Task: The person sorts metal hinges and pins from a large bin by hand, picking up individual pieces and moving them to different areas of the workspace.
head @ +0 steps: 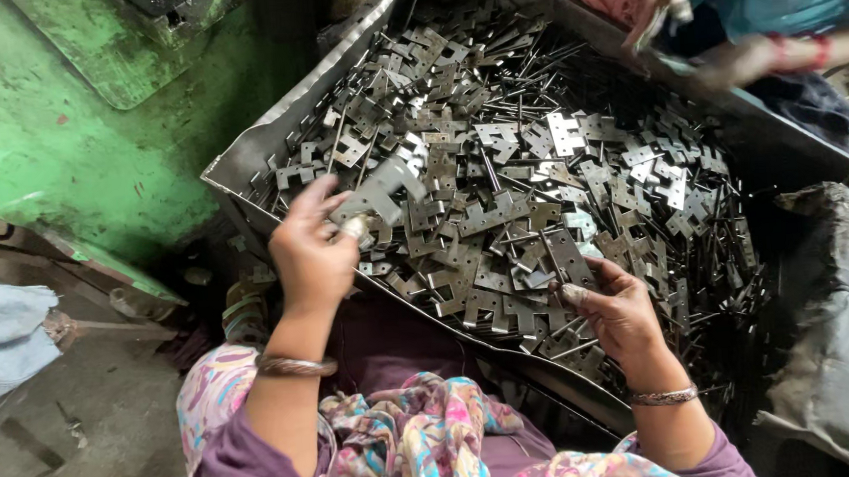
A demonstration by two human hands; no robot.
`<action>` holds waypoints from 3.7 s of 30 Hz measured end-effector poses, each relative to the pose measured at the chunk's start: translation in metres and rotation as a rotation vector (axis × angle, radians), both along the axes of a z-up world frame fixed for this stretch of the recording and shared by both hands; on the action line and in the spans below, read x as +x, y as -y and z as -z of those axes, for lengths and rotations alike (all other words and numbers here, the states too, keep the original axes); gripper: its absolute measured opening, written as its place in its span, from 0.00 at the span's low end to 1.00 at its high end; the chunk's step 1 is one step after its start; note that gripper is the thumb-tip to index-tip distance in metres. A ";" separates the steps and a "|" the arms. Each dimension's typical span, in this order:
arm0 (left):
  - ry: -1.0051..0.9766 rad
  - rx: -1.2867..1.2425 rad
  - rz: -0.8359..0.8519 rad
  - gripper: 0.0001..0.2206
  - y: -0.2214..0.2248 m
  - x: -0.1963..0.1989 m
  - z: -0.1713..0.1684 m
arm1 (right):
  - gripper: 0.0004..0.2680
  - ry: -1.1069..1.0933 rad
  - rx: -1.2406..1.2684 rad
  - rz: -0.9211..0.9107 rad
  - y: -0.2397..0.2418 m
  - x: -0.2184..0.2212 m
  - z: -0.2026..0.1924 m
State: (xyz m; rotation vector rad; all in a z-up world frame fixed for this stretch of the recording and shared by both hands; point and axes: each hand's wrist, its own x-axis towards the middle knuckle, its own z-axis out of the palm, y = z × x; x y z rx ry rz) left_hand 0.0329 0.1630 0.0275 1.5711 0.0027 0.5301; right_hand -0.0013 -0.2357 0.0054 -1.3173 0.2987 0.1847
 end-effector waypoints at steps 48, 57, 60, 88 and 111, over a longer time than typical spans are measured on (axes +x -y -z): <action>-0.122 1.316 0.140 0.07 0.093 0.011 0.089 | 0.20 0.831 -1.651 -0.129 0.097 0.036 -0.070; -0.082 1.061 0.212 0.15 0.087 0.014 0.114 | 0.07 1.023 -1.759 -1.126 -0.209 0.200 0.042; -0.106 0.668 0.256 0.14 0.076 0.012 0.118 | 0.06 0.732 -1.789 -1.417 -0.211 0.219 0.063; -0.392 0.755 0.232 0.11 0.092 0.069 0.088 | 0.12 0.835 -1.281 -0.442 -0.041 0.033 -0.021; -0.502 -1.571 0.596 0.12 0.176 -0.026 0.116 | 0.26 0.821 -0.896 -0.727 -0.081 -0.026 -0.030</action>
